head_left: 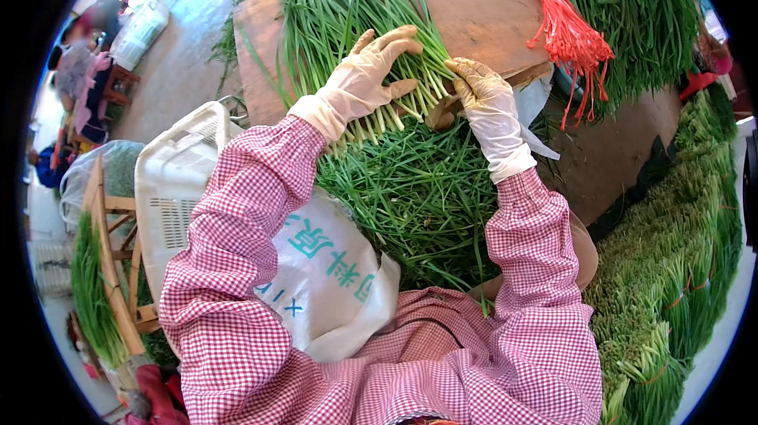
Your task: The person gathers handfuls of green vegetables from a bin and a table, aligns the stalks, and uses red ties to secure them into bundles.
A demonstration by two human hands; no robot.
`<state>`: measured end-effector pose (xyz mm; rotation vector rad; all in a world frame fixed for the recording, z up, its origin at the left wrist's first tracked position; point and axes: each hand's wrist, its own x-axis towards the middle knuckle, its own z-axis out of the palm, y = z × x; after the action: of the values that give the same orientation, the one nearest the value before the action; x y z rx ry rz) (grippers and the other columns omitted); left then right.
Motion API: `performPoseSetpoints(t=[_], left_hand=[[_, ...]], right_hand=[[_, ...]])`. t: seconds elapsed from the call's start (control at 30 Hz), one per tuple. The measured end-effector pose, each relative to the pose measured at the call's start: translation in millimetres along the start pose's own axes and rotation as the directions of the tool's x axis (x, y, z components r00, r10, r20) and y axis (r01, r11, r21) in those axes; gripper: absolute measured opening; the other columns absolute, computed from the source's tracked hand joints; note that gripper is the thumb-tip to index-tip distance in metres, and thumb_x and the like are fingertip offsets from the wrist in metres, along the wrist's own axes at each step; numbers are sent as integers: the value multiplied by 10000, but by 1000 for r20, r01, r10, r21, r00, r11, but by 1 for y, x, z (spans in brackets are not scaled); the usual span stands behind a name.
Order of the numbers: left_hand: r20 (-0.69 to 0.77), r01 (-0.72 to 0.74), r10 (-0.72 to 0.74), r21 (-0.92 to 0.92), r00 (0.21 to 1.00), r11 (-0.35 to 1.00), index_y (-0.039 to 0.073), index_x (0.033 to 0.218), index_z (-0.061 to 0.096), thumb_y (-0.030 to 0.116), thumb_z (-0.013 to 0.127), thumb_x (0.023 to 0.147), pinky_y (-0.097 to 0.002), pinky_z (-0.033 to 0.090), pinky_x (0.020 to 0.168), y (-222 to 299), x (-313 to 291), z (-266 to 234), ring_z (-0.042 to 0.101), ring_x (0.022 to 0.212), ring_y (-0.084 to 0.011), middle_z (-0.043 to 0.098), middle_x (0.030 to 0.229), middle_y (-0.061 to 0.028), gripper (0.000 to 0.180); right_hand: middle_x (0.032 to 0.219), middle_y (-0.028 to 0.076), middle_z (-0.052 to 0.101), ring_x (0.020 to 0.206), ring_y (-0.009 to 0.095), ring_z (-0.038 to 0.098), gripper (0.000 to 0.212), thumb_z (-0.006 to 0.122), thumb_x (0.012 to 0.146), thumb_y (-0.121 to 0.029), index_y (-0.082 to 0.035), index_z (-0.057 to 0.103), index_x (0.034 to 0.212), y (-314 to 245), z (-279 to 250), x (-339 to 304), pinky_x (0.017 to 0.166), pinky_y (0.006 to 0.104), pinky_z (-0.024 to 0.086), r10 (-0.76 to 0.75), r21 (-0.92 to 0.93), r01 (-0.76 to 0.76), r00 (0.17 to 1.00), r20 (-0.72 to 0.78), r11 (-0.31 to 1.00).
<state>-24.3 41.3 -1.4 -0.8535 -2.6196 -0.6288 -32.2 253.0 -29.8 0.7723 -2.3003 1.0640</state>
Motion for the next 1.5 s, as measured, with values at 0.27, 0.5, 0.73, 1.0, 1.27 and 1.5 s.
performPoseSetpoints(t=[0.27, 0.5, 0.73, 1.0, 1.27, 1.5], left_hand=[[249, -191, 133, 225, 959, 955, 185, 1342, 257, 224, 472, 833, -447, 108, 1066, 2, 7, -2, 228, 1301, -212, 237, 1411, -27, 554], [126, -16, 13, 25, 992, 1000, 171, 1356, 254, 329, 434, 879, -400, 122, 1074, 0, 5, -31, 212, 1306, -196, 278, 1398, -44, 533], [-222, 548, -685, -454, 694, 703, 121, 1322, 325, 411, 561, 820, -336, 335, 967, -26, -78, -60, 389, 1196, -269, 384, 1320, -134, 625], [-188, 549, -712, -517, 676, 657, 136, 1290, 354, 337, 566, 821, -369, 313, 996, -30, -68, -15, 396, 1180, -335, 401, 1282, -196, 552], [7, 478, -652, -686, 758, 548, 144, 1339, 320, 199, 504, 869, -279, 243, 1017, 44, -57, 1, 318, 1245, -194, 359, 1348, -82, 507], [23, 429, -762, -837, 648, 339, 102, 1349, 273, 352, 464, 874, -344, 167, 1063, 70, -105, -48, 245, 1288, -222, 285, 1384, -112, 570]], right_hand=[[865, 129, 615, 784, 289, 590, 139, 595, 744, -45, -46, 618, 881, -25, 2, -9, 722, 341, 467, 72, 167, -70, 997, -3, 984], [915, 92, 619, 821, 158, 572, 240, 608, 814, -174, -13, 607, 992, -18, -33, -7, 753, 254, 445, 355, 432, -385, 922, 152, 816], [1086, 165, 566, 1008, 310, 531, 679, 402, 785, -632, -24, 598, 1016, 30, -16, 38, 872, 389, 397, 248, -288, -187, 949, 193, 939], [1334, 214, 326, 1263, 307, 279, 822, 294, 819, -639, 37, 334, 1284, -24, 36, 40, 1050, 366, 190, 243, -361, -73, 859, 450, 930], [1247, 219, 414, 1156, 330, 402, 496, 530, 843, -241, 38, 395, 1229, -66, 15, -47, 985, 363, 306, 171, 41, -183, 962, 214, 982], [1306, 162, 372, 1185, 230, 379, 583, 587, 835, -175, -7, 296, 1311, -69, 0, -62, 993, 297, 288, 429, 648, -492, 862, 270, 581]])
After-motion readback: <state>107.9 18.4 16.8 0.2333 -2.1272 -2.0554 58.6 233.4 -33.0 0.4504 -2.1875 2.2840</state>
